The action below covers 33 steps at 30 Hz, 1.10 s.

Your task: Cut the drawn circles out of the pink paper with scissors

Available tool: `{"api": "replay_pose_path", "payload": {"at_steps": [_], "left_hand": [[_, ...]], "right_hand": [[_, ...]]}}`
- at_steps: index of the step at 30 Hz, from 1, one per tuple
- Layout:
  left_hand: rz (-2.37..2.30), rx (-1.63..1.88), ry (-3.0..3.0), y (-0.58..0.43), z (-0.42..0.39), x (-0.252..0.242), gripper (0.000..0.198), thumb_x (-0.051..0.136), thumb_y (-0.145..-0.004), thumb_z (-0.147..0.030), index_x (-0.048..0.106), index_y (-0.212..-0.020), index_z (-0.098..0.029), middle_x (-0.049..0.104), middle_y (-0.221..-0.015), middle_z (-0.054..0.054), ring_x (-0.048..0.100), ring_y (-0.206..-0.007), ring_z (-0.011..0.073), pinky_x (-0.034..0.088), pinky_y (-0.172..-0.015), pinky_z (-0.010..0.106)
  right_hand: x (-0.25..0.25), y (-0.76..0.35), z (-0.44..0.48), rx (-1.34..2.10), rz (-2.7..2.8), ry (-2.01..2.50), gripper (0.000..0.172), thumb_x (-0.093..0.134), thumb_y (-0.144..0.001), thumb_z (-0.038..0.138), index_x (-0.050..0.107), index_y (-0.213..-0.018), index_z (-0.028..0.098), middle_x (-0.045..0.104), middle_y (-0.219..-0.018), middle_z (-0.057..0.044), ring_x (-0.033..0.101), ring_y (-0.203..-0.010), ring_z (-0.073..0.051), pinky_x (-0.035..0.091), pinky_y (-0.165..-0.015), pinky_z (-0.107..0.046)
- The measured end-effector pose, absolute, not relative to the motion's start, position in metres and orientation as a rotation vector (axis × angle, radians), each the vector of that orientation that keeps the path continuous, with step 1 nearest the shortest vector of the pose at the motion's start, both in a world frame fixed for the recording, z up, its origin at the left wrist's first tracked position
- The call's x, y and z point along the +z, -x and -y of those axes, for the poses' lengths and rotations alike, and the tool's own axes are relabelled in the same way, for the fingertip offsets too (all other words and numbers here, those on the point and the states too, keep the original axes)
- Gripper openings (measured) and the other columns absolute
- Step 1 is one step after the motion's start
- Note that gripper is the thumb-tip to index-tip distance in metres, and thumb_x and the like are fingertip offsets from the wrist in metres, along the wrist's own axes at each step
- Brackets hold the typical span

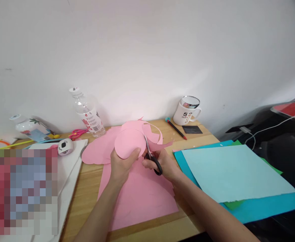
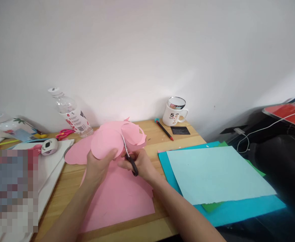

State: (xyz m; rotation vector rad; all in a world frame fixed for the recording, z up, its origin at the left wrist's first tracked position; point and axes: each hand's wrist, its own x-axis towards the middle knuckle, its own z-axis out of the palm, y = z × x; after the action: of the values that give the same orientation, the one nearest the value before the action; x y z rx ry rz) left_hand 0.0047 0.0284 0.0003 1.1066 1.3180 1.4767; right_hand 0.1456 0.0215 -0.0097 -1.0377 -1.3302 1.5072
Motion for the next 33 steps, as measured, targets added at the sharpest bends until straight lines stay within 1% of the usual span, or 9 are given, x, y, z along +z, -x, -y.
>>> {"api": "replay_pose_path", "payload": {"at_steps": [7,13,15,18,19,21,24,28,33], "left_hand": [[-1.316,1.487,-1.090,-0.0053,-0.0287,0.0022,0.036,0.075,-0.057,-0.029,0.063,-0.085,-0.010,0.069,-0.075,0.006,0.063,-0.064,0.0163,0.052,-0.056,0.025],[-1.281,1.523,-1.093,-0.0056,-0.0296,0.0002,0.032,0.070,-0.063,-0.033,0.062,-0.084,-0.010,0.065,-0.066,0.003,0.062,-0.063,0.0155,0.051,-0.059,0.025],[-1.319,1.516,-1.114,-0.0062,-0.0286,0.0008,0.028,0.070,-0.063,-0.033,0.063,-0.078,-0.011,0.065,-0.064,0.003,0.062,-0.062,0.0161,0.052,-0.058,0.026],[-1.327,1.423,-1.182,-0.0069,-0.0264,0.0021,0.022,0.069,-0.064,-0.032,0.060,-0.060,-0.012,0.062,-0.054,0.002,0.061,-0.055,0.0160,0.053,-0.057,0.028],[-1.326,1.403,-1.196,-0.0068,-0.0258,0.0020,0.022,0.069,-0.064,-0.031,0.061,-0.058,-0.012,0.062,-0.053,0.002,0.061,-0.056,0.0163,0.053,-0.058,0.029],[-1.358,1.421,-1.199,-0.0064,-0.0251,0.0011,0.020,0.071,-0.062,-0.029,0.064,-0.067,-0.012,0.067,-0.063,0.004,0.064,-0.064,0.0182,0.054,-0.065,0.030],[-1.386,1.440,-1.189,-0.0058,-0.0253,-0.0011,0.030,0.073,-0.059,-0.028,0.066,-0.082,-0.011,0.071,-0.079,0.006,0.066,-0.077,0.0212,0.055,-0.070,0.031],[-1.341,1.412,-1.196,-0.0059,-0.0266,-0.0015,0.032,0.073,-0.059,-0.028,0.066,-0.086,-0.011,0.072,-0.084,0.008,0.066,-0.081,0.0228,0.055,-0.071,0.032],[-1.324,1.420,-1.196,-0.0058,-0.0267,-0.0009,0.038,0.074,-0.058,-0.029,0.066,-0.090,-0.011,0.071,-0.090,0.009,0.066,-0.084,0.0237,0.055,-0.072,0.032]], "right_hand": [[-0.0114,-0.1450,-0.0213,1.516,1.299,1.074,0.030,0.073,-0.061,0.033,0.052,-0.074,0.017,0.046,-0.054,0.005,0.041,-0.048,-0.008,0.032,-0.045,-0.021],[-0.0110,-0.1418,-0.0190,1.488,1.291,1.044,0.031,0.074,-0.061,0.034,0.054,-0.077,0.017,0.048,-0.056,0.004,0.043,-0.048,-0.009,0.034,-0.044,-0.022],[-0.0121,-0.1404,-0.0185,1.479,1.308,1.010,0.031,0.074,-0.062,0.034,0.054,-0.078,0.017,0.047,-0.058,0.004,0.042,-0.048,-0.008,0.033,-0.044,-0.022],[-0.0136,-0.1396,-0.0192,1.465,1.336,0.964,0.030,0.073,-0.063,0.035,0.054,-0.078,0.017,0.046,-0.058,0.005,0.038,-0.048,-0.008,0.031,-0.045,-0.022],[-0.0136,-0.1399,-0.0196,1.445,1.353,0.956,0.030,0.074,-0.062,0.035,0.054,-0.076,0.017,0.046,-0.059,0.005,0.037,-0.049,-0.008,0.030,-0.045,-0.022],[-0.0127,-0.1409,-0.0205,1.408,1.380,0.947,0.030,0.074,-0.062,0.035,0.053,-0.072,0.017,0.045,-0.060,0.004,0.036,-0.052,-0.008,0.030,-0.047,-0.022],[-0.0097,-0.1429,-0.0214,1.437,1.372,0.951,0.031,0.074,-0.062,0.036,0.050,-0.066,0.017,0.043,-0.059,0.005,0.034,-0.052,-0.008,0.028,-0.047,-0.022],[-0.0065,-0.1434,-0.0213,1.477,1.337,0.974,0.034,0.073,-0.062,0.039,0.046,-0.064,0.017,0.039,-0.058,0.006,0.032,-0.051,-0.008,0.025,-0.046,-0.021],[-0.0055,-0.1425,-0.0211,1.462,1.352,0.966,0.034,0.070,-0.064,0.042,0.048,-0.066,0.017,0.040,-0.060,0.005,0.032,-0.054,-0.008,0.027,-0.049,-0.021]]}}
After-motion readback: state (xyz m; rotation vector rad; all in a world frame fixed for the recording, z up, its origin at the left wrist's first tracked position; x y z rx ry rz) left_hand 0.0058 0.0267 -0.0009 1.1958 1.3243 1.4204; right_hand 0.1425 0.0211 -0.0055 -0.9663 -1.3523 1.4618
